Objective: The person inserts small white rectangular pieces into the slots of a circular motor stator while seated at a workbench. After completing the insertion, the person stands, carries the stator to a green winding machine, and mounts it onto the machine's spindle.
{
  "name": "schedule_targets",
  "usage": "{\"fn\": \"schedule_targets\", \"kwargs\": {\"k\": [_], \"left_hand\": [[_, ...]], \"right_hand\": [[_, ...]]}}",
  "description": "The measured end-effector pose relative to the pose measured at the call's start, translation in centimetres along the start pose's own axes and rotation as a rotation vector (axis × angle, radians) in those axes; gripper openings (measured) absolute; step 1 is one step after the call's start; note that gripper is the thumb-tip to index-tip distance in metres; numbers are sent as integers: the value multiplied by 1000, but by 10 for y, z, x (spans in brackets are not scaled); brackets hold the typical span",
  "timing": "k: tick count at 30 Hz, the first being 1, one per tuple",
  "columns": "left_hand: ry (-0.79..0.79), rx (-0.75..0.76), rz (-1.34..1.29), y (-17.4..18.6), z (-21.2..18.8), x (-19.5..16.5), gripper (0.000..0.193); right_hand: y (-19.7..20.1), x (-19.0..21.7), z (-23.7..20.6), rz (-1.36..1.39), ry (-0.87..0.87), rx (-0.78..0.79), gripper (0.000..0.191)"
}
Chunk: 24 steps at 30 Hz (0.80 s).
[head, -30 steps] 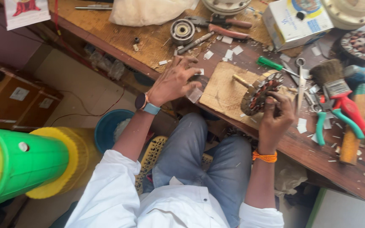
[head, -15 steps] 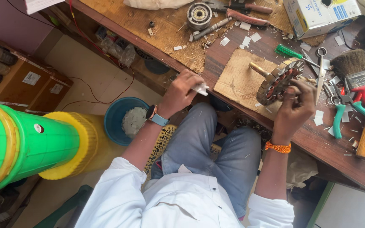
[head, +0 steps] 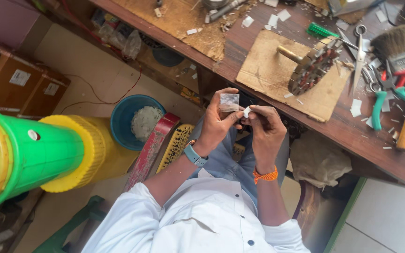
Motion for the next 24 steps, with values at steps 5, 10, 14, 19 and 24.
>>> {"fn": "schedule_targets", "kwargs": {"k": [5, 10, 14, 19, 24], "left_hand": [[-12, 167, 291, -15, 0, -27, 37], [-481, 483, 909, -44, -15, -87, 27], [-584, 500, 1070, -53, -20, -90, 20], [-579, 195, 836, -41, -16, -91, 22], [-413, 72, 601, -41, -12, -60, 32]], "right_hand": [[7, -28, -8, 176, -141, -32, 17], [-17, -57, -24, 674, -313, 87, 16], [-27, -48, -32, 471, -288, 106, 13], [-20, 1, -31, -7, 45, -2, 14], [-3, 25, -36, -209, 203, -121, 13]]}}
Point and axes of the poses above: each hand's wrist, its own z-axis towards the middle knuckle, its own y-axis out of the back of the hand, x = y × z, the point moved 10 cm from there along z, towards the middle knuckle, and after that the axes turned 13 degrees about x, right-handed, at the moved point
